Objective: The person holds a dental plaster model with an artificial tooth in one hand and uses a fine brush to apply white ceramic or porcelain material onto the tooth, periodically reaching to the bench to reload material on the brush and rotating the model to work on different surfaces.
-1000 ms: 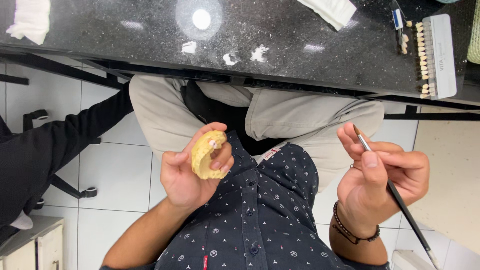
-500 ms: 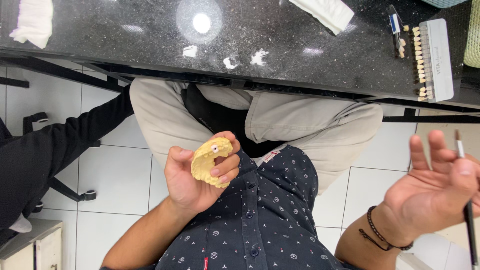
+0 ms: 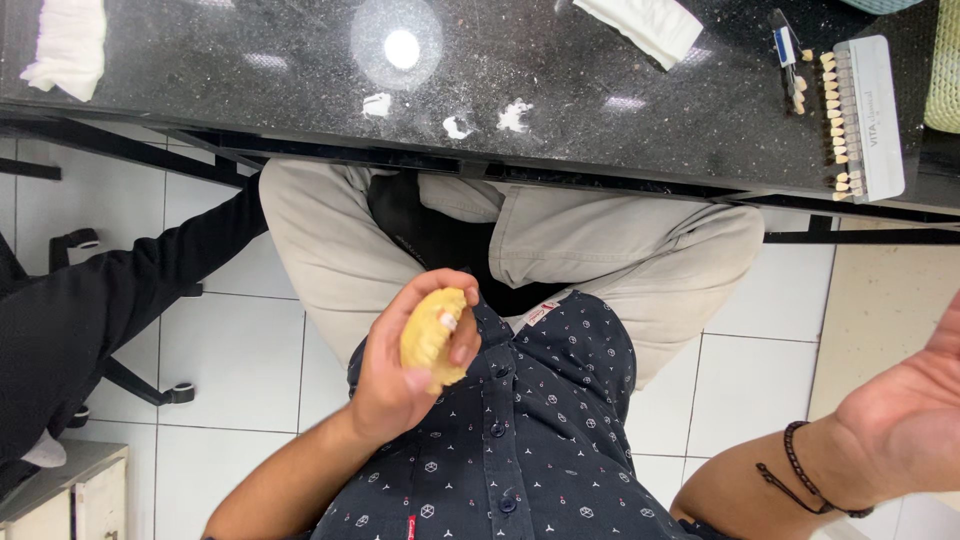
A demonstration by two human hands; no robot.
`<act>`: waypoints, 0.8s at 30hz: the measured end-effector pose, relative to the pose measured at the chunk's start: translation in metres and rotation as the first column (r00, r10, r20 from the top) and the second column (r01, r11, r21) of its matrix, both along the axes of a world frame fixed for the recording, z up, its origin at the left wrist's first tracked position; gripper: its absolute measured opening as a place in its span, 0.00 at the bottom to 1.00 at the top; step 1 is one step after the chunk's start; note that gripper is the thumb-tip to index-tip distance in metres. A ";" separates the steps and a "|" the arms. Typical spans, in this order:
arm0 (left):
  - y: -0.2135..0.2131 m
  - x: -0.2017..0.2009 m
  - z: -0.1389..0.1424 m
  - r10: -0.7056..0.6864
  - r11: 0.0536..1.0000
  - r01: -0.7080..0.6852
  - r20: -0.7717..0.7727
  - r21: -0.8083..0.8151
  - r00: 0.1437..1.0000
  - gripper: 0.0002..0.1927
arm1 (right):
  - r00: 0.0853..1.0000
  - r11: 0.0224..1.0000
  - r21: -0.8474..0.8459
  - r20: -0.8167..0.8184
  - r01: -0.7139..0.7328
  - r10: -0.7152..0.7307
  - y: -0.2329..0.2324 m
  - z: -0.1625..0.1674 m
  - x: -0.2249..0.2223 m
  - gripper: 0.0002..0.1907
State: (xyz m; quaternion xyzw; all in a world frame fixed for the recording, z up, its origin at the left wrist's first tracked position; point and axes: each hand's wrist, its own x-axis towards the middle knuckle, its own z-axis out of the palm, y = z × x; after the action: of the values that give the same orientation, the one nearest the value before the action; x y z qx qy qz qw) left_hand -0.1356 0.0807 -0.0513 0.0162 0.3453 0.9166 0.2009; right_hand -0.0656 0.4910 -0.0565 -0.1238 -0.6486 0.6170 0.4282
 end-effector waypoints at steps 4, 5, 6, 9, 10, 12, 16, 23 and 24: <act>0.000 0.012 0.005 0.028 0.896 -0.226 -0.458 -0.383 0.888 0.40 | 0.999 0.999 0.037 -0.031 0.035 -0.034 -0.020 0.013 -0.009 0.06; 0.003 0.014 0.005 0.033 0.872 -0.285 -0.532 -0.399 0.846 0.40 | 0.998 0.999 0.046 -0.056 0.017 -0.014 -0.031 0.016 -0.012 0.06; 0.006 0.015 0.005 0.034 0.845 -0.345 -0.604 -0.408 0.797 0.41 | 0.995 0.997 0.051 -0.079 -0.052 0.056 -0.044 0.019 -0.016 0.06; 0.011 0.018 0.007 -0.026 0.856 -0.311 -0.636 -0.412 0.771 0.41 | 0.850 0.852 0.035 -0.057 -0.522 0.523 -0.094 0.026 -0.026 0.06; 0.012 0.018 0.008 -0.040 0.860 -0.300 -0.641 -0.413 0.767 0.41 | 0.721 0.721 0.022 -0.020 -0.693 0.693 -0.108 0.032 -0.029 0.06; 0.012 0.017 0.009 -0.065 0.866 -0.278 -0.645 -0.416 0.762 0.42 | 0.533 0.533 0.019 0.052 -0.846 0.845 -0.133 0.047 -0.034 0.09; 0.006 0.016 0.011 -0.134 0.841 -0.264 -0.654 -0.473 0.744 0.43 | 0.416 0.417 0.012 0.095 -0.909 0.904 -0.167 0.070 -0.051 0.12; -0.007 0.010 0.001 -0.030 0.939 -0.083 -0.320 -0.334 0.947 0.38 | 0.785 0.765 0.188 0.230 -0.616 0.575 -0.158 0.076 -0.087 0.08; -0.009 0.006 -0.002 -0.029 0.961 -0.019 -0.170 -0.276 0.985 0.37 | 0.861 0.840 0.242 0.298 -0.485 0.411 -0.148 0.073 -0.109 0.06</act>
State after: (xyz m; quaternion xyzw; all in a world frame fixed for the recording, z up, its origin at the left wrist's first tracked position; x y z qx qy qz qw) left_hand -0.1297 0.0716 -0.0531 0.0682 0.4861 0.8540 0.1727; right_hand -0.1746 0.3431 0.0165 0.0292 -0.7934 0.5722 0.2055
